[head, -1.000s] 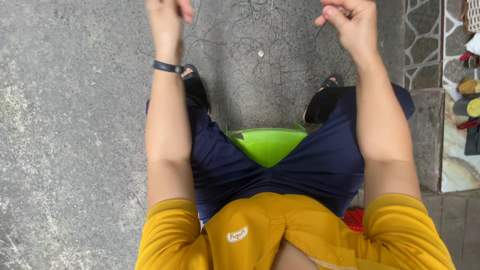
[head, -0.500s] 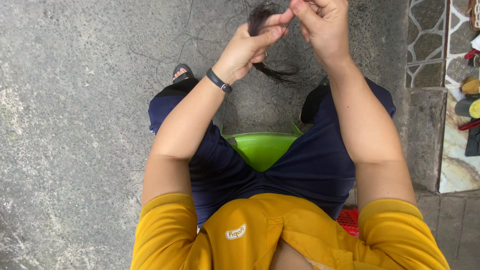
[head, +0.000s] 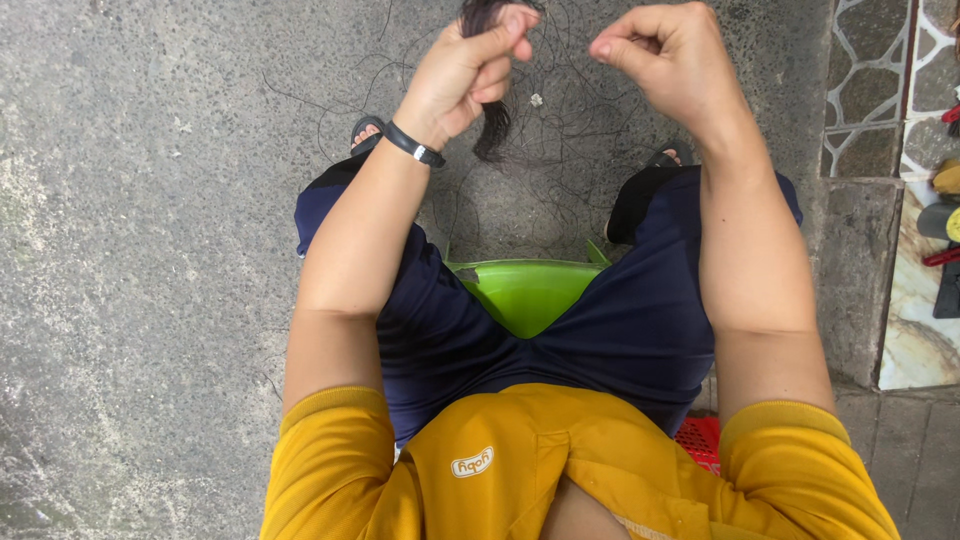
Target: The person sorts and ties bunches of long dark bristles by hand while sitting on a stool.
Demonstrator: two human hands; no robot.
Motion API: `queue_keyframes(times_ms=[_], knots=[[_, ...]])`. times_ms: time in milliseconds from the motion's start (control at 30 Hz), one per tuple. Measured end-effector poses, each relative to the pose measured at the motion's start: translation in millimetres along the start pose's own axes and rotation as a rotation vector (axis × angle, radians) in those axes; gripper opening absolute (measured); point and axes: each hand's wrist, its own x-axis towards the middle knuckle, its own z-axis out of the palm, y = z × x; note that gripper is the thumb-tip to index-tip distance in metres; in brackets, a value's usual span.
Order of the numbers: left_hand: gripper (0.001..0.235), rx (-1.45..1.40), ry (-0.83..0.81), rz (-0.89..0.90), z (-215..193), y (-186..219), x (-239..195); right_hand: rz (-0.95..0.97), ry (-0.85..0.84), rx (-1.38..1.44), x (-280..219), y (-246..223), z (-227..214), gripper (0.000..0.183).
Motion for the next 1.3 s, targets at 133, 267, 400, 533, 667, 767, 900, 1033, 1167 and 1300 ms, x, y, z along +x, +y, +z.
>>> queue_keyframes(times_ms=[133,267,400,533,667,767,900,1033,1167,1300], knots=[[0.033,0.076,0.146,0.055,-9.2,-3.0,4.1,0.031,0.292,0.300,1.4,1.0,-4.0,0.014],[0.037,0.064,0.271,0.027,-11.8,-12.0,8.5,0.057,0.558,0.465,0.2,39.0,4.1,0.060],[0.049,0.030,0.236,-0.099,8.5,-9.7,5.9,0.023,0.453,0.295,2.6,3.5,23.1,0.030],[0.061,0.036,0.217,-0.150,27.7,-1.4,0.6,-0.093,0.236,0.185,2.5,-36.9,53.0,0.007],[0.043,-0.040,0.090,-0.022,14.0,-4.6,1.4,-0.243,0.135,-0.001,-3.6,-57.2,76.0,0.010],[0.024,0.038,0.062,0.034,7.6,-3.6,-0.5,-0.290,0.161,-0.130,-7.9,-54.3,91.5,0.004],[0.027,0.144,0.031,0.014,11.2,4.6,-8.6,-0.275,0.070,-0.142,-10.1,-51.2,102.9,0.009],[0.037,0.390,-0.037,0.014,19.5,11.6,-14.8,-0.270,0.031,-0.147,-14.4,-47.8,108.9,0.008],[0.039,0.503,-0.071,0.013,16.6,7.9,-14.7,-0.307,0.025,-0.150,-16.1,-50.9,111.6,0.008],[0.033,0.737,-0.090,0.160,17.5,5.5,-13.5,-0.271,-0.034,-0.176,-14.0,-48.8,106.4,0.012]])
